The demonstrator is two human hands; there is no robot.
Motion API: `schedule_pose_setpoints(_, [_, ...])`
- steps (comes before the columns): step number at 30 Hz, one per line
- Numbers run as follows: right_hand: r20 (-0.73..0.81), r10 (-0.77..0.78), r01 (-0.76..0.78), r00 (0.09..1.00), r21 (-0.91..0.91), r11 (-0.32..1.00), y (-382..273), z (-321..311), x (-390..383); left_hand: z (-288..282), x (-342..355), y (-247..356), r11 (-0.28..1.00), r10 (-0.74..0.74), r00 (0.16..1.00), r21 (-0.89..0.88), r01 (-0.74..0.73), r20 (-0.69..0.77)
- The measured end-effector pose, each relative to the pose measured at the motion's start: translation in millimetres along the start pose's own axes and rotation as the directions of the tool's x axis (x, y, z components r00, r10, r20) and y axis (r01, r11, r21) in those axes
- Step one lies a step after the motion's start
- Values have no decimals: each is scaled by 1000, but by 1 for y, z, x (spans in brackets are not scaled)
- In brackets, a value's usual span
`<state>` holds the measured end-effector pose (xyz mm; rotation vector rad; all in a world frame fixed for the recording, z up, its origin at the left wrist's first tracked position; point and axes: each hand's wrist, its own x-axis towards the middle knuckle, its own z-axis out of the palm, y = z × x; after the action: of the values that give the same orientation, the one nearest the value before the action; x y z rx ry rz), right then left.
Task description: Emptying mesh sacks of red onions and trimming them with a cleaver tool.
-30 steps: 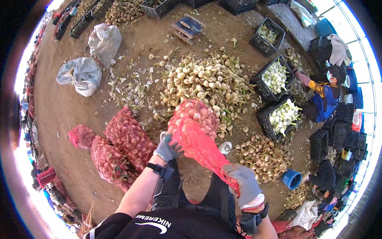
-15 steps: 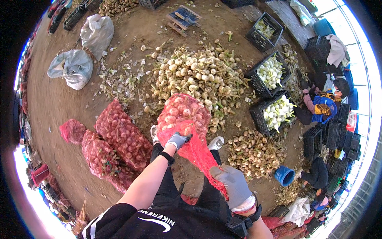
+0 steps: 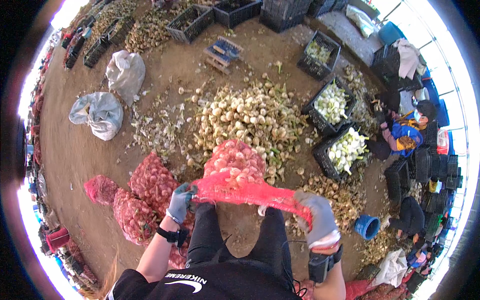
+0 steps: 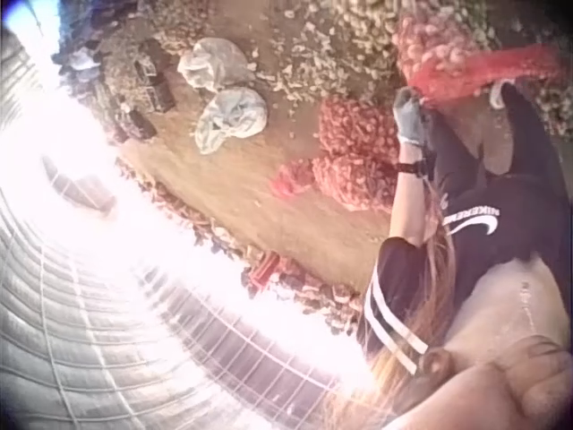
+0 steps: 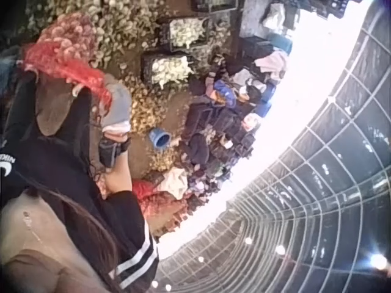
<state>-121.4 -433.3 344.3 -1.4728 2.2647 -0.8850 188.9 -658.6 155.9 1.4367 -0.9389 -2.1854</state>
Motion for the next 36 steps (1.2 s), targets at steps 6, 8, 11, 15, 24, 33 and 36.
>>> schedule_pose_setpoints(6, [-220,224,-70,949,546,835,-46,-79,75,63,-20,156,986,141,973,-109,-122,185])
schedule_pose_setpoints(8, [-352,-44,177,935,355,918,-65,-89,103,55,-28,193,913,407,900,-67,-402,158])
schedule_pose_setpoints(11, [-235,184,96,954,825,557,-88,-125,129,101,-98,245,850,525,834,-148,-505,171])
schedule_pose_setpoints(15, [-565,690,141,453,810,570,-161,-186,125,134,-164,256,629,770,637,-214,-748,38])
schedule_pose_setpoints(24, [-399,390,-107,830,573,813,-42,-99,117,108,-69,194,968,168,981,170,-183,100])
schedule_pose_setpoints(33, [254,191,-170,948,-101,980,-79,57,83,174,-63,154,760,126,913,554,-340,387])
schedule_pose_setpoints(36, [-82,115,-99,990,182,978,-15,129,66,170,-68,122,413,297,748,626,-661,593])
